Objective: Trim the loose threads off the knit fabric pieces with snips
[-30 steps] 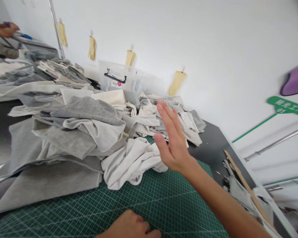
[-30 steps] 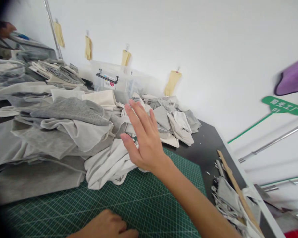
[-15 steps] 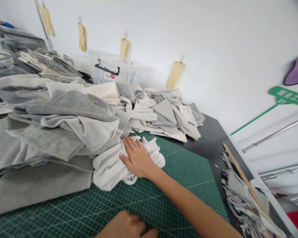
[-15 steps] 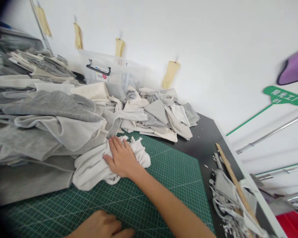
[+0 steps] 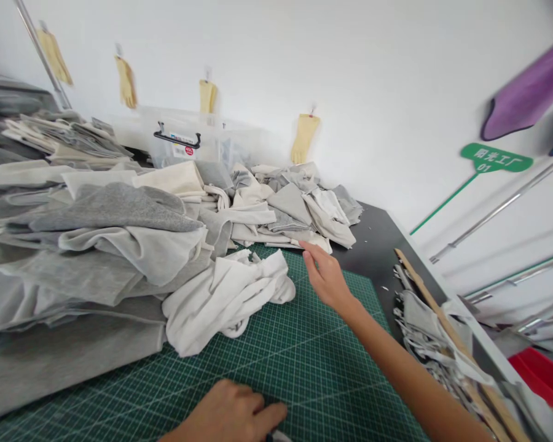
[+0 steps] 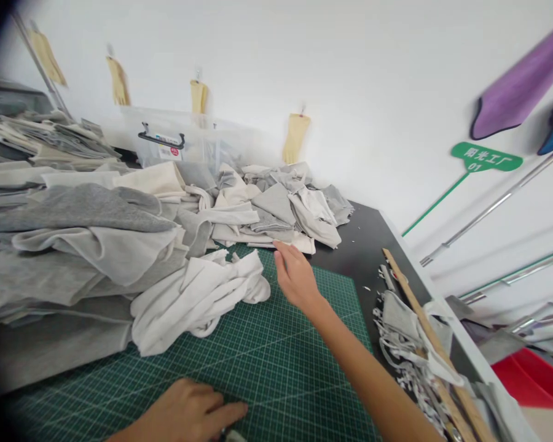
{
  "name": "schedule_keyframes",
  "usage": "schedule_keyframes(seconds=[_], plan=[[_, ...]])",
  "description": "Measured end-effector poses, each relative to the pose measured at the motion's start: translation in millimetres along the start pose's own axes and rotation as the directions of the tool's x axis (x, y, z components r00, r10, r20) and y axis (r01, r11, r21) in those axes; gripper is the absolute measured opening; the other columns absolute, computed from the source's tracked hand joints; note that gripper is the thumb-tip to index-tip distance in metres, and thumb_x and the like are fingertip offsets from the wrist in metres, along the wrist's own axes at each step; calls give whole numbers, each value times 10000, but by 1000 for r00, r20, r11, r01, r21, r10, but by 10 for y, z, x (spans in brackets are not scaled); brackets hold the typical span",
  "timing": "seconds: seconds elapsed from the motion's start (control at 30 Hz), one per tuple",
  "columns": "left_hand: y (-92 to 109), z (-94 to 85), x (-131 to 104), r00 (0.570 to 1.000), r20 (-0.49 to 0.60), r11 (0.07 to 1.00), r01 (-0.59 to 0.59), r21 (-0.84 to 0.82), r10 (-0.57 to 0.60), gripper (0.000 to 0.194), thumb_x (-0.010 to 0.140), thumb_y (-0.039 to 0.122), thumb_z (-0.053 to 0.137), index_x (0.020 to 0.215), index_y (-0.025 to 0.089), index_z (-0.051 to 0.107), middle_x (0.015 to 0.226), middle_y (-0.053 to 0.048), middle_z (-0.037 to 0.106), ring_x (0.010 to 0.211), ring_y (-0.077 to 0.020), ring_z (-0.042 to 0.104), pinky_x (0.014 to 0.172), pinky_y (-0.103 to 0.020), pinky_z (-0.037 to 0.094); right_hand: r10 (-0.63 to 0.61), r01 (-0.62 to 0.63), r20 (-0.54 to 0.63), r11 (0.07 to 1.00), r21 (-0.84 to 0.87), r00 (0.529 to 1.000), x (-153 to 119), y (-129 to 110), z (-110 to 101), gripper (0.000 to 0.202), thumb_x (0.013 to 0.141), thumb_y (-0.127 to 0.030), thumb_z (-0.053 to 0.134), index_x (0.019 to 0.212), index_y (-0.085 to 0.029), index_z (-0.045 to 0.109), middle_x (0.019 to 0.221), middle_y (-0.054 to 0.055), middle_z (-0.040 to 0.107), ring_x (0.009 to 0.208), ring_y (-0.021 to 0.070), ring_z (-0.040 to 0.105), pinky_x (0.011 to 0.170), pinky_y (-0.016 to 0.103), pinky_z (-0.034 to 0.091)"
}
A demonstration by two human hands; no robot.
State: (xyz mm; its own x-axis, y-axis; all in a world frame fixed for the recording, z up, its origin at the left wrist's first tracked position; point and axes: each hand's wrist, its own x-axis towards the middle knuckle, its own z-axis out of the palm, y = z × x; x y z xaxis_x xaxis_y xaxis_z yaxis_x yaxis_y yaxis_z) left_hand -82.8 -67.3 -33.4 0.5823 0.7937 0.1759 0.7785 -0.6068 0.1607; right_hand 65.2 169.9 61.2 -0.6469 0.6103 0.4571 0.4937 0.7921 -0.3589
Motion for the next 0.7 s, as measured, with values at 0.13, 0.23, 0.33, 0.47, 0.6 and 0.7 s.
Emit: schedule_keyframes(seconds=[0.13,0.23,0.33,0.47,0.6,0.7], plan=[[7,-47,-14,999,34,999,20,-43,-18,279,950,387,667,1190,258,606,762,41,729,618,-205,726,477,-272,458,-12,15,225,1000,-14,974,-263,486,225,507,1051,-278,330,1498,-136,523,1514,165,551,1425,284,518,1169,552,440],[-6,11,-31,1000,20,1000,6,-30,-6,300,920,385,709,1178,265,615,724,50,713,586,-199,709,464,-267,447,-103,111,363,994,-2,926,-366,500,445,535,1022,-216,370,1550,-185,456,1594,98,459,1517,249,378,1244,546,335],[-23,96,-44,999,-45,1000,6,-20,-7,300,910,391,726,1163,263,627,688,55,693,567,-178,691,463,-252,430,-138,157,420,988,-10,897,-417,420,456,562,1014,-205,384,1576,-179,409,1631,100,394,1550,249,303,1275,554,265],[-16,146,-44,993,-118,1000,15,-13,-17,234,956,414,662,1134,267,625,648,58,672,525,-169,661,437,-256,390,-87,147,434,983,-106,897,-701,577,154,565,1030,-220,345,1578,-91,386,1642,168,339,1535,278,330,1254,551,327],[14,141,-34,992,-124,1000,16,-13,-18,195,974,431,632,1078,268,609,627,66,657,476,-174,632,386,-292,313,48,94,323,906,-412,945,-1358,1160,-270,556,1048,-290,347,1545,-55,430,1598,204,409,1471,303,441,1181,524,456],[24,150,-29,992,-127,1000,16,-12,-18,218,968,457,637,1068,267,598,623,69,650,462,-181,624,373,-323,276,53,50,170,834,-550,984,-1959,1689,-591,504,1021,-329,397,1424,-94,588,1497,228,545,1364,359,564,1077,554,553]])
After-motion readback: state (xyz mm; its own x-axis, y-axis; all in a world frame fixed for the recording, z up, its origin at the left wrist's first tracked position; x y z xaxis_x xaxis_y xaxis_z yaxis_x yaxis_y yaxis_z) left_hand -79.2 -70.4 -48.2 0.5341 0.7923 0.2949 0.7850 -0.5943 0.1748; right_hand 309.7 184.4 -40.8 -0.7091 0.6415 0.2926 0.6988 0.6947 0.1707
